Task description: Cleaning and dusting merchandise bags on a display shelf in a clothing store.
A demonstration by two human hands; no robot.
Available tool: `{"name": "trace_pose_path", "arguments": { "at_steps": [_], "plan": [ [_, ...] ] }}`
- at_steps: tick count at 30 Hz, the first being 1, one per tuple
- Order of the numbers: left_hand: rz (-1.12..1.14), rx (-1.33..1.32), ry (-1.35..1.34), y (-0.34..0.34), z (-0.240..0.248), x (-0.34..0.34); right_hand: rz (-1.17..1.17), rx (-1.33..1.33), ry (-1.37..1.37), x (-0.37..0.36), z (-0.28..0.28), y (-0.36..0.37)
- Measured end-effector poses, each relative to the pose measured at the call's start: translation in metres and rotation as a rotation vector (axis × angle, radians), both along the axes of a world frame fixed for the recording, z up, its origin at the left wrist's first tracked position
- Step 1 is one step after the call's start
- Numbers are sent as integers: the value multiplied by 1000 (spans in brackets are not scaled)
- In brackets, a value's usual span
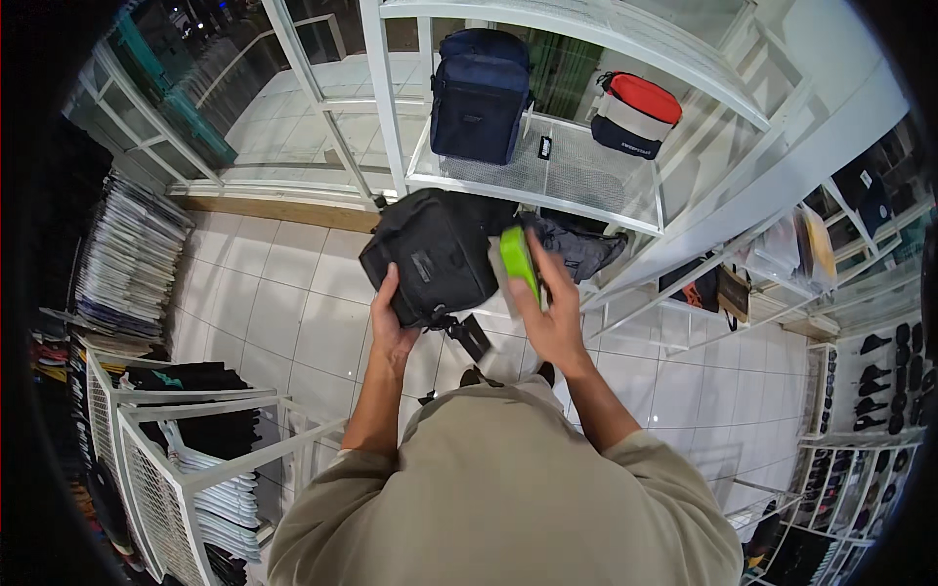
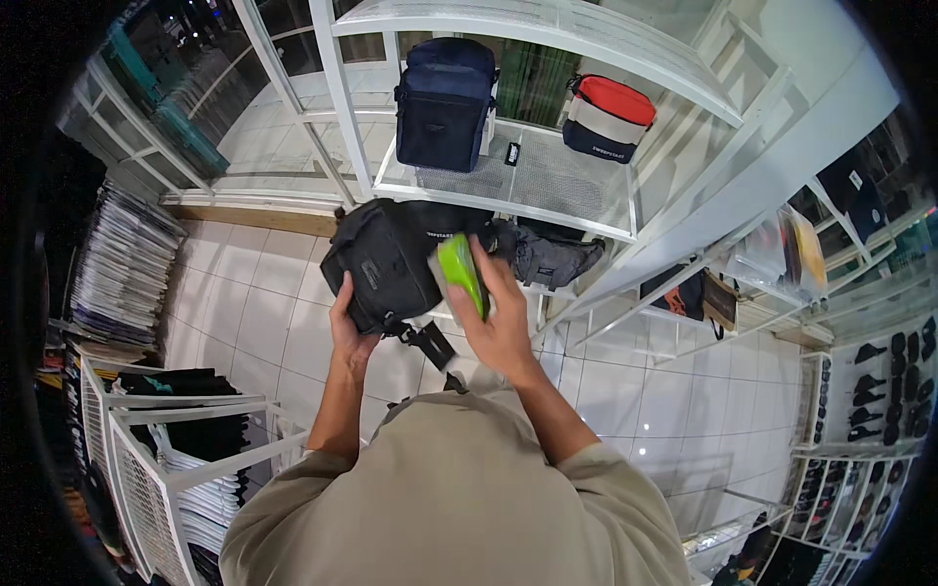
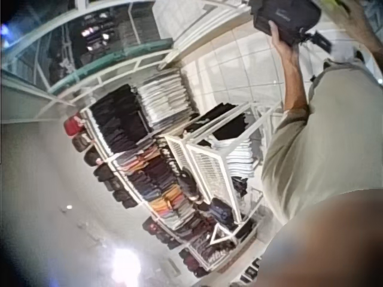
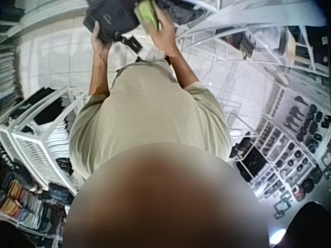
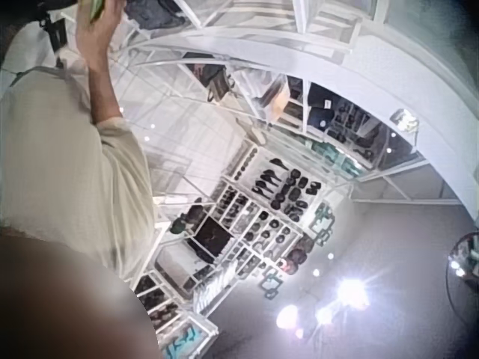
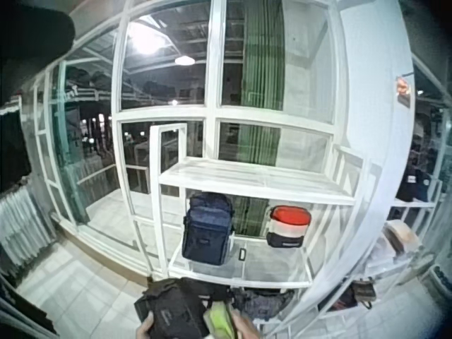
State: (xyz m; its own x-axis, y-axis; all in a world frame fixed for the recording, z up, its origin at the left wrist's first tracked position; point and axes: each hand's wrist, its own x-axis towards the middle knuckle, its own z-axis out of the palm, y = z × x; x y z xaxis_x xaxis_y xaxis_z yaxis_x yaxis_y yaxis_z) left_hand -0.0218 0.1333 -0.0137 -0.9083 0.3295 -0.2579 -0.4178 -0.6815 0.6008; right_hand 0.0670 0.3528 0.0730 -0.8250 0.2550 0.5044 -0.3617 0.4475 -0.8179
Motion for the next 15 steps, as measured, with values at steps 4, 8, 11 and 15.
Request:
{"name": "trace_pose_path", "arguments": {
  "at_steps": [4, 8, 11, 15],
  "plan": [
    [-110, -101, 58, 6, -6, 11, -104, 38, -52, -45, 15, 6],
    [-6, -10, -16, 6, 5, 6, -25, 109, -79, -31, -6, -1],
    [104, 64, -53, -2, 8, -1, 123, 26, -184, -2, -17, -2],
    [-177, -181, -40, -5, 2, 9, -48, 39, 12, -45, -6, 12]
  ]
}}
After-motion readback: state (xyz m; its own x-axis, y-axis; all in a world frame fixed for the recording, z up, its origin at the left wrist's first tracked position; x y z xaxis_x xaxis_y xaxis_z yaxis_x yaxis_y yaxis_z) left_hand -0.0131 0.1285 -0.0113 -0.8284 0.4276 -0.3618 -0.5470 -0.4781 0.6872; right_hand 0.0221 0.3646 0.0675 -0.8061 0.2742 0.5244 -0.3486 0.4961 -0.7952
